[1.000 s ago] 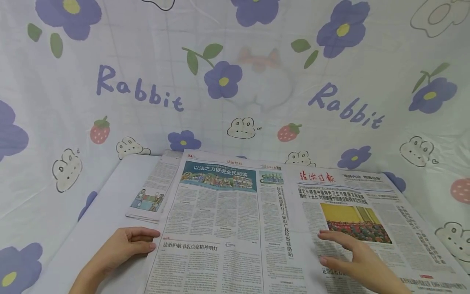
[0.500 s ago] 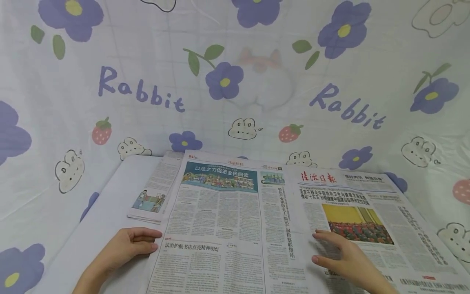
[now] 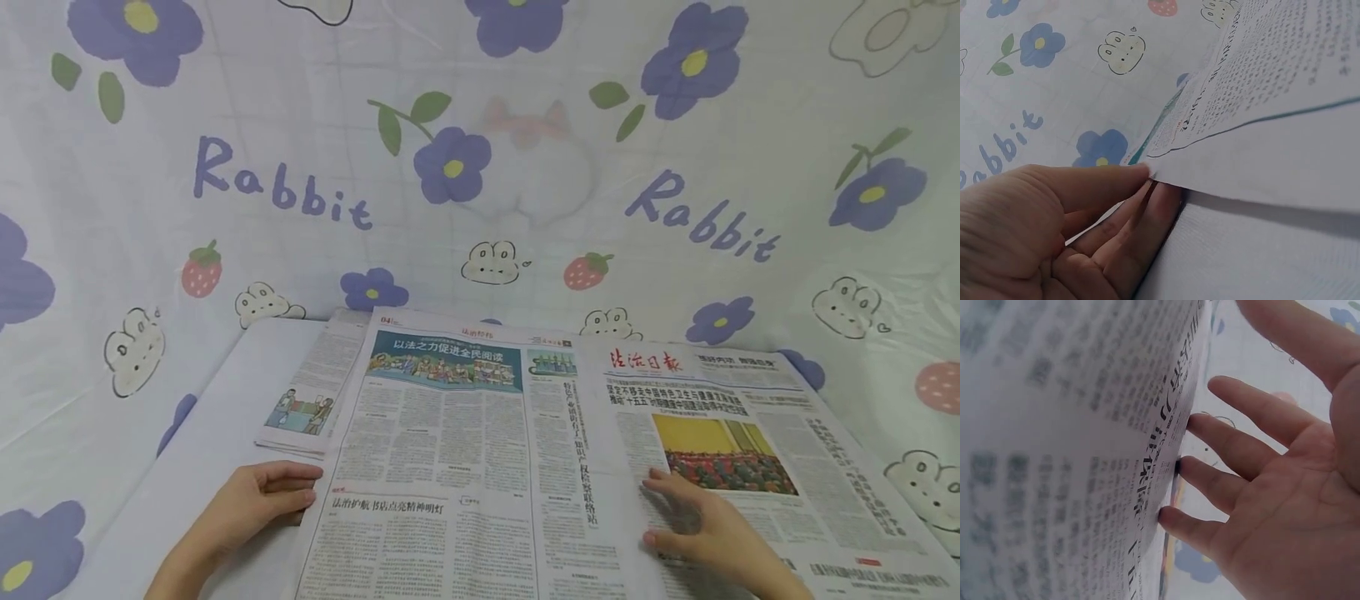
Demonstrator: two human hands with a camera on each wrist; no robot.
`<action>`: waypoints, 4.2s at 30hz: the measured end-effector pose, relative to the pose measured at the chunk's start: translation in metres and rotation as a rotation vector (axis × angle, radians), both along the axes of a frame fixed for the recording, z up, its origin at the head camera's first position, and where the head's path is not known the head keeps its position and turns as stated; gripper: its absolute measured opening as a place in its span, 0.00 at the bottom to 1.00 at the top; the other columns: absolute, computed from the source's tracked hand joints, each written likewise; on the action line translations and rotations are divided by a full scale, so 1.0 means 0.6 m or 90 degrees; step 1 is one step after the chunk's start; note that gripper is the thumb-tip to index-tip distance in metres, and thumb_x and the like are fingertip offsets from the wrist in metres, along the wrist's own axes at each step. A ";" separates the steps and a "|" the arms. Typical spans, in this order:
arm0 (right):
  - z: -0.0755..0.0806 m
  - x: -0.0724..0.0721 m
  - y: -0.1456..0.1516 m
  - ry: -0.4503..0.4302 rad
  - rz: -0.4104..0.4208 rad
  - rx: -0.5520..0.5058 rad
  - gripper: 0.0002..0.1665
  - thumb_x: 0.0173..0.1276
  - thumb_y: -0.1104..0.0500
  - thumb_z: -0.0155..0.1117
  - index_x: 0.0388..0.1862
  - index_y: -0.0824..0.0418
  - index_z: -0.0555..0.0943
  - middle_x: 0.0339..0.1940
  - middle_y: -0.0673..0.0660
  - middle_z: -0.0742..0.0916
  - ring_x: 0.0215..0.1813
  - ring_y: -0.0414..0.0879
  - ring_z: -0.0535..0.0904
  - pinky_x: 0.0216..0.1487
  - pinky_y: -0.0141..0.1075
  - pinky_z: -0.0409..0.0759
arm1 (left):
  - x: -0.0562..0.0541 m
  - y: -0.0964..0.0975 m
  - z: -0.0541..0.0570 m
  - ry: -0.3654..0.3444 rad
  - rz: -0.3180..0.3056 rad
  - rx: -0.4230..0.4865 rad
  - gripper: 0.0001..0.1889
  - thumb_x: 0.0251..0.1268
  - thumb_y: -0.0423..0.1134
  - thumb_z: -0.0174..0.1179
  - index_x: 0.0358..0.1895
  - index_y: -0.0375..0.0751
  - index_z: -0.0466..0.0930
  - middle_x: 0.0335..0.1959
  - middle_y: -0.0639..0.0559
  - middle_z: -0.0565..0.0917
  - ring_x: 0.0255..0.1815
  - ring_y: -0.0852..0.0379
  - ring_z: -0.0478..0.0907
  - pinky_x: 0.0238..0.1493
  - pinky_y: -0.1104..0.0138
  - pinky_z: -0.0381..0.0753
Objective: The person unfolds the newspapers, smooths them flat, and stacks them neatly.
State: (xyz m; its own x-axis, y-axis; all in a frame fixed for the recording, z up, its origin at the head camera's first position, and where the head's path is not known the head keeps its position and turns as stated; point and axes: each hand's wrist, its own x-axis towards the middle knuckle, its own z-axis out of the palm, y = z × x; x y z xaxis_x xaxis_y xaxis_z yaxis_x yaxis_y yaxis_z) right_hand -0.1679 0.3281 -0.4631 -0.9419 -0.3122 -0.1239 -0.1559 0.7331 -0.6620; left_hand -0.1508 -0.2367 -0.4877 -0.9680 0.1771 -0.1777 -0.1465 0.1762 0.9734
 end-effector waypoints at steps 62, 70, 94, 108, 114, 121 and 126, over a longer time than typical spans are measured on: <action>-0.015 -0.002 0.015 0.011 0.047 0.001 0.51 0.50 0.46 0.80 0.68 0.69 0.71 0.74 0.71 0.63 0.72 0.78 0.46 0.61 0.75 0.47 | -0.091 -0.112 0.020 0.061 0.061 -0.185 0.25 0.74 0.42 0.57 0.64 0.24 0.71 0.52 0.36 0.80 0.39 0.56 0.79 0.38 0.65 0.83; -0.017 0.001 0.017 0.005 0.032 -0.013 0.52 0.49 0.45 0.80 0.68 0.68 0.72 0.75 0.69 0.63 0.73 0.77 0.44 0.61 0.75 0.44 | -0.097 -0.111 0.010 0.085 0.022 -0.229 0.27 0.65 0.49 0.66 0.61 0.34 0.78 0.44 0.45 0.84 0.38 0.55 0.79 0.36 0.65 0.81; -0.015 0.001 0.016 0.012 0.045 -0.010 0.50 0.51 0.45 0.79 0.69 0.67 0.71 0.75 0.70 0.62 0.72 0.77 0.45 0.60 0.76 0.46 | -0.101 -0.125 -0.003 0.040 -0.012 -0.112 0.26 0.72 0.43 0.60 0.64 0.26 0.73 0.65 0.32 0.71 0.49 0.62 0.80 0.48 0.66 0.81; -0.018 0.002 0.017 0.010 0.044 -0.013 0.50 0.50 0.47 0.80 0.68 0.69 0.71 0.74 0.71 0.62 0.72 0.78 0.44 0.59 0.77 0.45 | -0.100 -0.125 0.000 0.044 -0.015 -0.103 0.25 0.72 0.43 0.60 0.63 0.27 0.75 0.64 0.32 0.72 0.48 0.61 0.80 0.48 0.66 0.81; -0.019 0.001 0.019 0.003 0.041 -0.019 0.50 0.51 0.48 0.80 0.68 0.69 0.71 0.75 0.70 0.62 0.72 0.78 0.43 0.60 0.76 0.43 | -0.101 -0.123 0.000 0.036 -0.004 -0.100 0.25 0.72 0.42 0.60 0.63 0.26 0.74 0.64 0.32 0.71 0.48 0.62 0.80 0.48 0.66 0.81; -0.020 -0.001 0.020 0.003 0.057 -0.005 0.50 0.52 0.47 0.79 0.69 0.69 0.71 0.74 0.71 0.62 0.72 0.78 0.44 0.59 0.76 0.46 | -0.095 -0.132 -0.001 0.023 0.053 0.042 0.24 0.70 0.36 0.62 0.62 0.22 0.73 0.52 0.42 0.80 0.46 0.56 0.83 0.50 0.61 0.81; -0.021 -0.002 0.019 0.000 0.050 -0.006 0.50 0.52 0.46 0.79 0.69 0.68 0.71 0.75 0.70 0.62 0.73 0.77 0.44 0.60 0.76 0.46 | -0.091 -0.141 -0.003 0.007 0.020 0.192 0.13 0.72 0.27 0.56 0.55 0.29 0.81 0.47 0.44 0.82 0.44 0.51 0.84 0.50 0.60 0.80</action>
State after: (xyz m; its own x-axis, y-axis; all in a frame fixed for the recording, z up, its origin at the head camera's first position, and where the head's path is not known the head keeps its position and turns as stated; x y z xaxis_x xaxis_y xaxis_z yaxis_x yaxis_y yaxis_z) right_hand -0.1688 0.3395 -0.4756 -0.9144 -0.3867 -0.1199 -0.2135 0.7122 -0.6687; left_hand -0.2057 -0.3214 -0.4896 -0.9753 0.1905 -0.1113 -0.1365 -0.1248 0.9827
